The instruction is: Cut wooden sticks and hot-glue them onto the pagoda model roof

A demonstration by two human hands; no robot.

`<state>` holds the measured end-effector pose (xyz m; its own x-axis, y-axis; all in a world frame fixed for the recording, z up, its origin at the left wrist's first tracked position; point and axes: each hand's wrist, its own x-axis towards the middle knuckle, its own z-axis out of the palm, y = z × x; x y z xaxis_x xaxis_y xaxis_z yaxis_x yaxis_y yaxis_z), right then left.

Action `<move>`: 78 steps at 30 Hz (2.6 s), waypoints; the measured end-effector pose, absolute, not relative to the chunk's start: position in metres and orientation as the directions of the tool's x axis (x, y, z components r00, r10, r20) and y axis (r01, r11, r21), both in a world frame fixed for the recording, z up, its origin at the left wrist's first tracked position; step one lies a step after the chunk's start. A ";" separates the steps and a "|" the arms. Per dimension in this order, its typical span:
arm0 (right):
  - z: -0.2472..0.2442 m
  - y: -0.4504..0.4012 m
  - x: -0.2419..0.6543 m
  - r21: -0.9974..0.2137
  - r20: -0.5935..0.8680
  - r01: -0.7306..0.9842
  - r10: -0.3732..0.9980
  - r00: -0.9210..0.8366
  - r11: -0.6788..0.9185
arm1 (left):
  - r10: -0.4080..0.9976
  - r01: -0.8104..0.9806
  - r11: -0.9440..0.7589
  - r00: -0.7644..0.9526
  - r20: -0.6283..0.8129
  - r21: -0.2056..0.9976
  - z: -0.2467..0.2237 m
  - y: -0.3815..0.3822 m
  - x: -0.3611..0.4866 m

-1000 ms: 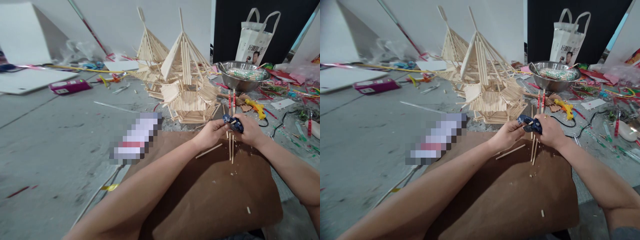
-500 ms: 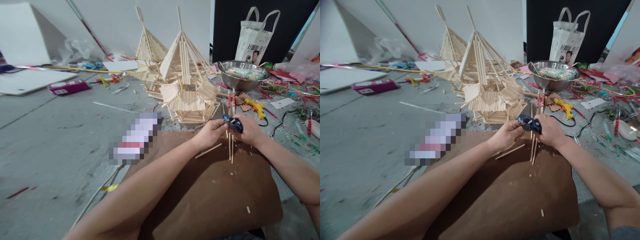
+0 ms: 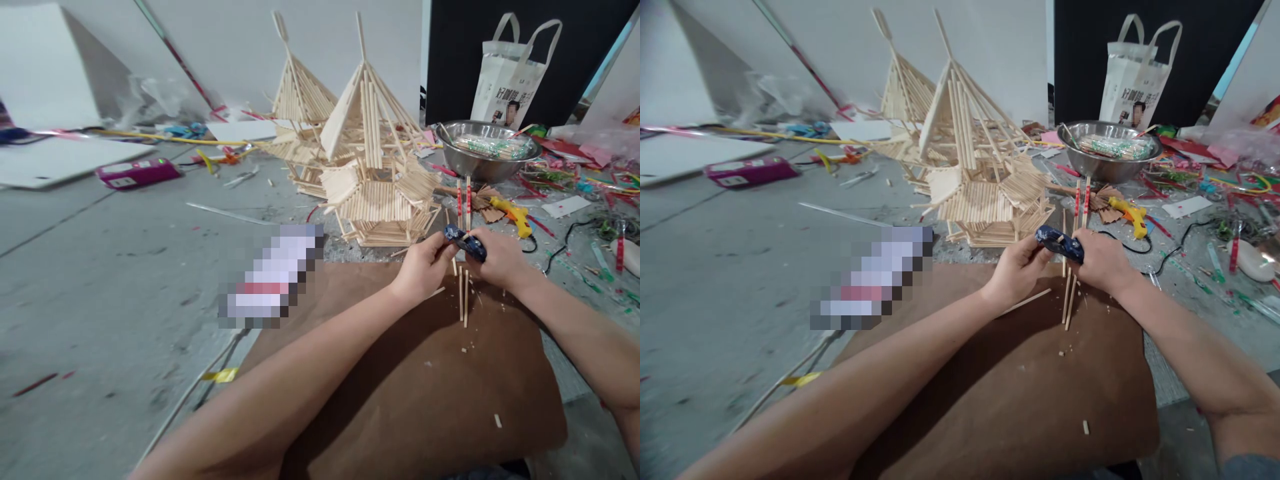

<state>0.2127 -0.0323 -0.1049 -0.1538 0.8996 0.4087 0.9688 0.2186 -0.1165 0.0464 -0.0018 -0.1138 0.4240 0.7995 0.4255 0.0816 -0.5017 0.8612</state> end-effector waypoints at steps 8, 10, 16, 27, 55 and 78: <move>-0.111 -0.030 0.218 -0.062 0.536 0.925 0.794 -0.286 0.375 | 0.726 0.013 -0.546 0.506 0.466 0.837 -0.111 0.000 0.042; -0.111 -0.029 0.219 -0.061 0.553 0.911 0.773 -0.310 0.409 | 0.723 -0.013 -0.510 0.536 0.437 0.860 -0.109 0.000 0.041; -0.112 -0.029 0.219 -0.057 0.588 0.887 0.733 -0.341 0.458 | 0.750 -0.094 -0.323 0.582 0.316 0.942 -0.108 -0.003 0.042; -0.111 -0.031 0.219 -0.029 0.620 0.880 0.699 -0.357 0.475 | 0.732 -0.105 -0.241 0.633 0.251 0.965 -0.109 0.000 0.042; -0.110 -0.030 0.218 -0.108 0.599 0.878 0.736 -0.316 0.466 | 0.763 -0.096 -0.380 0.530 0.371 0.920 -0.108 -0.003 0.043; -0.112 -0.032 0.218 -0.085 0.545 0.916 0.788 -0.287 0.392 | 0.766 -0.169 -0.245 0.570 0.298 0.955 -0.113 -0.002 0.044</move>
<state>0.2181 -0.0321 -0.1124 -0.2870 0.7881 0.5445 0.9158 0.3925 -0.0854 0.0438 -0.0018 -0.1125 0.5698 0.7660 0.2977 -0.1691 -0.2452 0.9546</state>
